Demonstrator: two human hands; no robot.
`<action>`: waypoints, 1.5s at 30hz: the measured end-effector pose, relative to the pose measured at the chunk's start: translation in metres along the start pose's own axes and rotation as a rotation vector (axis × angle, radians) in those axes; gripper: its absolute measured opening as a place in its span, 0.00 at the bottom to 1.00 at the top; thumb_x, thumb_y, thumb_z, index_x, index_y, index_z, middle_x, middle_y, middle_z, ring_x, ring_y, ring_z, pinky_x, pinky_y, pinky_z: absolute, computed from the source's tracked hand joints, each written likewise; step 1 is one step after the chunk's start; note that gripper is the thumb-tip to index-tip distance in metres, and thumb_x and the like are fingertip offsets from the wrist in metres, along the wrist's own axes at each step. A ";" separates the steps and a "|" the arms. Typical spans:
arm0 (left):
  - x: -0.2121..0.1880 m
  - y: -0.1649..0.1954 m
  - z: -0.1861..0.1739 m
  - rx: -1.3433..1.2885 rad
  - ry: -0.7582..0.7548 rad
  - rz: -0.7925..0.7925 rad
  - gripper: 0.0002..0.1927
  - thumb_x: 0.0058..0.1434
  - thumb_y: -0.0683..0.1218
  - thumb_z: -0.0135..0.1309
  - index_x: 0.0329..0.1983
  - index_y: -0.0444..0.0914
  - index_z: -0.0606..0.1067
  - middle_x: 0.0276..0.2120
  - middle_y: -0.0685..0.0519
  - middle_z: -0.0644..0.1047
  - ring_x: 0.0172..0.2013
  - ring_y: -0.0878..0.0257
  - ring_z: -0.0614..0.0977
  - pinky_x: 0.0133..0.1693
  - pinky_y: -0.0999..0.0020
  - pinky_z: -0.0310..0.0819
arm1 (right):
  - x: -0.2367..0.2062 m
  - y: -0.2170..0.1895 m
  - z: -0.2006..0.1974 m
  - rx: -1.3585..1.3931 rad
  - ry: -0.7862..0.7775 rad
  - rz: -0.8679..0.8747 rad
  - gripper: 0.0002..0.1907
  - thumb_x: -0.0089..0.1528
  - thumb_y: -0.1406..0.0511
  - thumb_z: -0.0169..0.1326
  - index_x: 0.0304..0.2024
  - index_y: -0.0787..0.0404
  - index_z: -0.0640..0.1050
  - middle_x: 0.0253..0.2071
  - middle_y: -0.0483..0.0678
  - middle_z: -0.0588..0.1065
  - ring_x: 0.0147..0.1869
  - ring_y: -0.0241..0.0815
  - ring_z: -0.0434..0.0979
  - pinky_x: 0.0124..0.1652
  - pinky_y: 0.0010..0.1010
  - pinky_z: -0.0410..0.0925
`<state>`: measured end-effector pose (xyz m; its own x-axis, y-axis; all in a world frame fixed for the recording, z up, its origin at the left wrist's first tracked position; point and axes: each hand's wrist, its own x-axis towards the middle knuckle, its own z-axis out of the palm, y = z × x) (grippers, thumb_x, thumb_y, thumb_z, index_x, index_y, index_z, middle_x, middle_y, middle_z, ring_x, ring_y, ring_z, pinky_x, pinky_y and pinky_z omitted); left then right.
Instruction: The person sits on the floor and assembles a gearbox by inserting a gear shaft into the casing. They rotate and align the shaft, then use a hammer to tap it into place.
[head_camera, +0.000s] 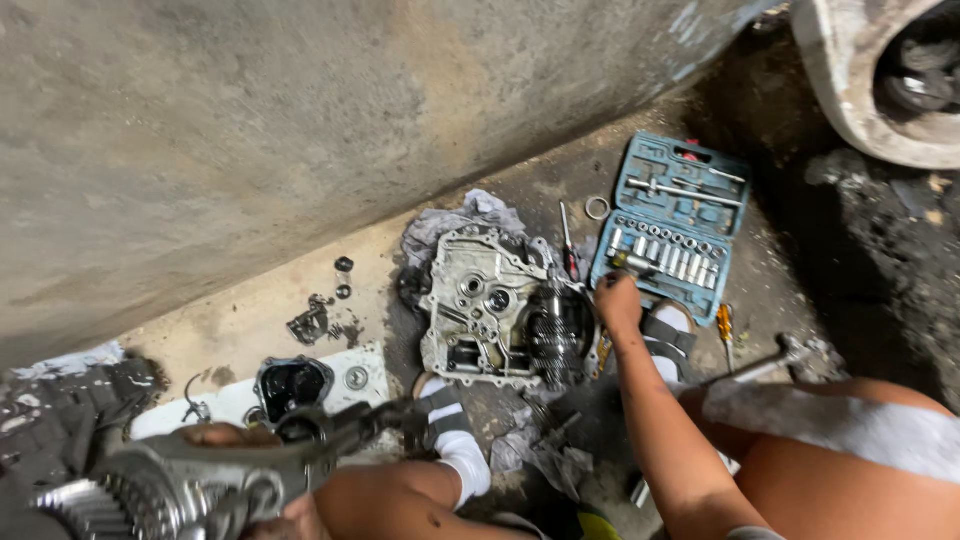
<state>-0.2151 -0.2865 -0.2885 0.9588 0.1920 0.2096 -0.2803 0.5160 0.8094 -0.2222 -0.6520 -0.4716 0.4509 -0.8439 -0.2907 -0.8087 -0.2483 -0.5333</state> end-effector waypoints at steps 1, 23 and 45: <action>0.004 0.001 0.004 0.007 0.001 -0.004 0.33 0.50 0.37 0.59 0.63 0.32 0.69 0.46 0.49 0.76 0.41 0.60 0.80 0.47 0.66 0.80 | 0.006 0.001 0.003 0.013 -0.009 -0.001 0.15 0.62 0.58 0.55 0.45 0.59 0.81 0.41 0.61 0.80 0.47 0.63 0.80 0.46 0.50 0.72; 0.009 0.007 0.003 -0.268 -0.230 -0.123 0.32 0.47 0.39 0.57 0.60 0.33 0.71 0.46 0.46 0.76 0.43 0.56 0.83 0.48 0.59 0.84 | -0.080 0.038 0.014 0.497 0.103 -0.329 0.13 0.64 0.64 0.57 0.44 0.69 0.78 0.35 0.52 0.79 0.35 0.41 0.78 0.38 0.30 0.71; -0.001 -0.035 0.048 -0.248 -0.317 -0.200 0.28 0.46 0.35 0.62 0.53 0.31 0.73 0.35 0.50 0.77 0.32 0.62 0.79 0.38 0.68 0.78 | -0.109 0.047 -0.106 0.081 -0.330 -0.240 0.18 0.66 0.57 0.57 0.38 0.68 0.82 0.26 0.52 0.79 0.29 0.42 0.77 0.33 0.36 0.68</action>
<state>-0.2043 -0.3450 -0.2904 0.9515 -0.1772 0.2516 -0.0538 0.7090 0.7031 -0.3494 -0.6222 -0.3808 0.7306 -0.5657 -0.3824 -0.6394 -0.3703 -0.6739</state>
